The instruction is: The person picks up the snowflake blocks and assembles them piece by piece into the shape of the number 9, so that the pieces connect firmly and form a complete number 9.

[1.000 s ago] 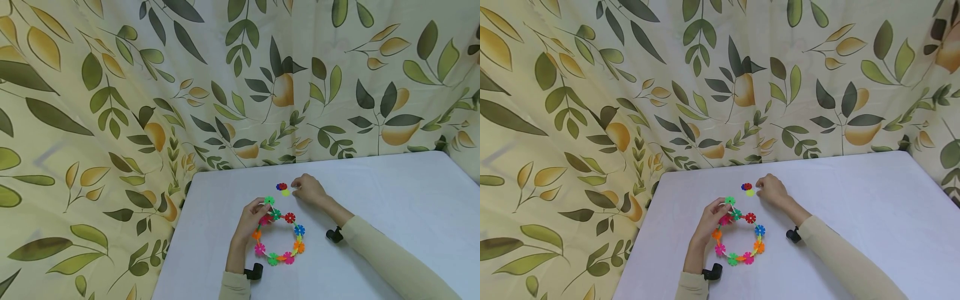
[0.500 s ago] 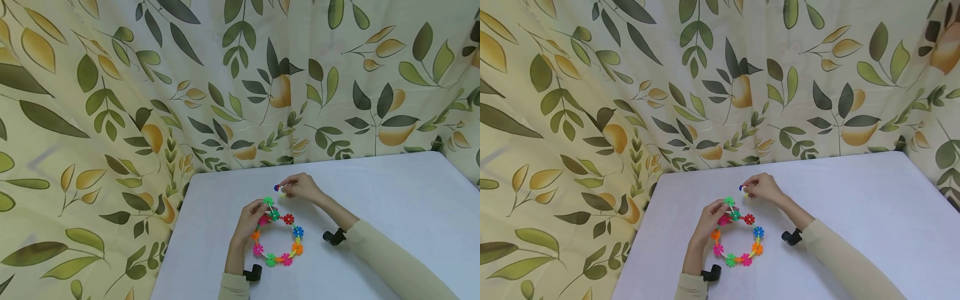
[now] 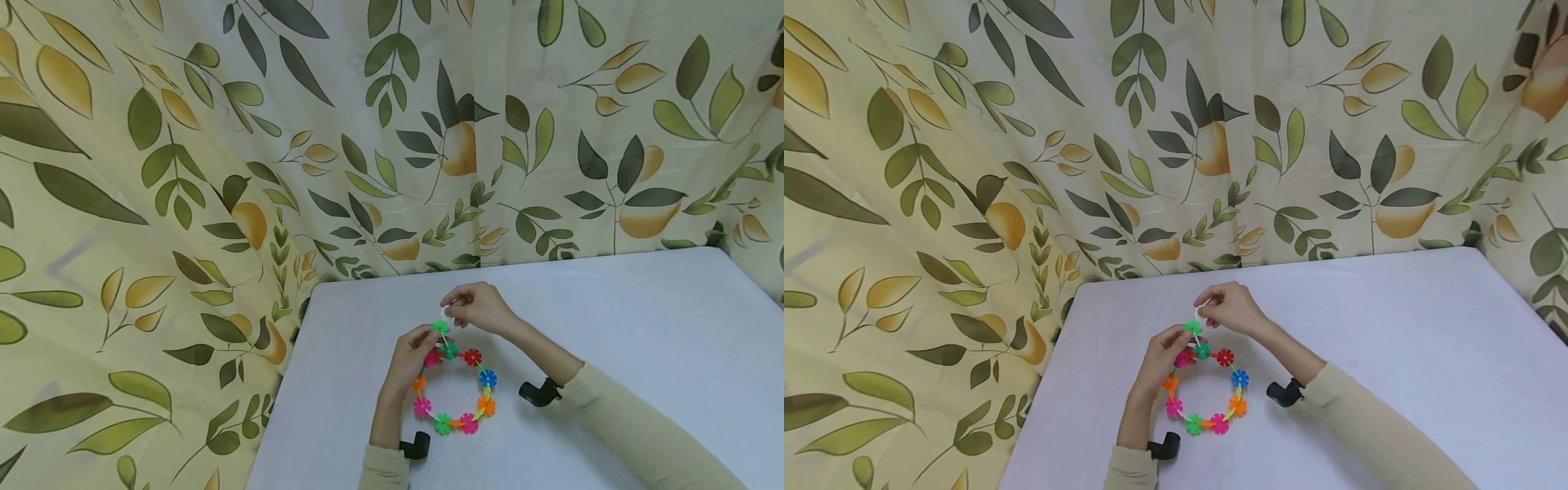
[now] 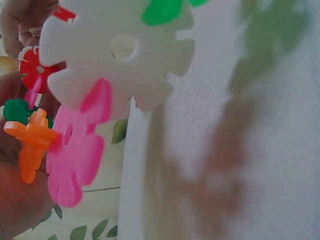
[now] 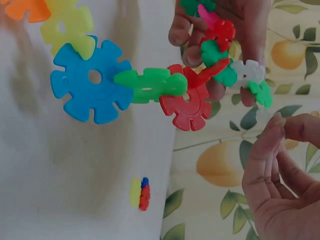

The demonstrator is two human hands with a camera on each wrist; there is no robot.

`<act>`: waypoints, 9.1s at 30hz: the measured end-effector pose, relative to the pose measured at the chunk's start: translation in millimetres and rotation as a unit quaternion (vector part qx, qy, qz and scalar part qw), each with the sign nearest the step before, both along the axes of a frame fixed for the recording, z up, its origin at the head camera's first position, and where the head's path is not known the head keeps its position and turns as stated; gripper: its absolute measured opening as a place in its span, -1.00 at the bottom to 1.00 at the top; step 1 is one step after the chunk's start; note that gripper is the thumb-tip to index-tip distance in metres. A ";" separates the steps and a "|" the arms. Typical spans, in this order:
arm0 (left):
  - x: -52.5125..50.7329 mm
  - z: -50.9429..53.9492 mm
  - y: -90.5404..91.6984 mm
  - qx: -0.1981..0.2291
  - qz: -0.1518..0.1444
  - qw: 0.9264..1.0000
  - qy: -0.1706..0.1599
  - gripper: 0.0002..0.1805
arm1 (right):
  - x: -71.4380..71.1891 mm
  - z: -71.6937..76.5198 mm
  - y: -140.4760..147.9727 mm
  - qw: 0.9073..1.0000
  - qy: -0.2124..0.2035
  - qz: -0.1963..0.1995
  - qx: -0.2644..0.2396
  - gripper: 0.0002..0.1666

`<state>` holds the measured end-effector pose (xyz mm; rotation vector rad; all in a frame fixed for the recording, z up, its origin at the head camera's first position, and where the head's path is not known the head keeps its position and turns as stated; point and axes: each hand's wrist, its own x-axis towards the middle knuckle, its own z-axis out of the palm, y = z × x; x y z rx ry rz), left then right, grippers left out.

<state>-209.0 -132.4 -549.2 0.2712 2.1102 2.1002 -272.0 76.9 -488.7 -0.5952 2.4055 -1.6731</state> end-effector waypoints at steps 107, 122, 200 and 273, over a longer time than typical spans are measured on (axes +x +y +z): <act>-11.9 6.1 12.7 -0.045 0.014 0.999 -0.002 -0.71 | -17.4 -38.4 29.2 0.994 -0.040 -0.101 -0.019 -0.64; -18.5 10.8 10.1 -0.079 -0.025 0.996 -0.034 -0.66 | -32.7 -67.7 53.7 0.943 0.020 -0.163 0.288 -0.59; -24.4 5.9 8.4 -0.025 -0.005 1.000 -0.004 -0.64 | -13.9 -12.6 22.7 0.992 -0.067 0.032 -0.101 -0.79; -28.9 20.1 14.1 -0.047 -0.044 0.997 -0.045 -0.59 | -34.6 -75.4 8.3 0.960 0.075 -0.079 0.258 -0.64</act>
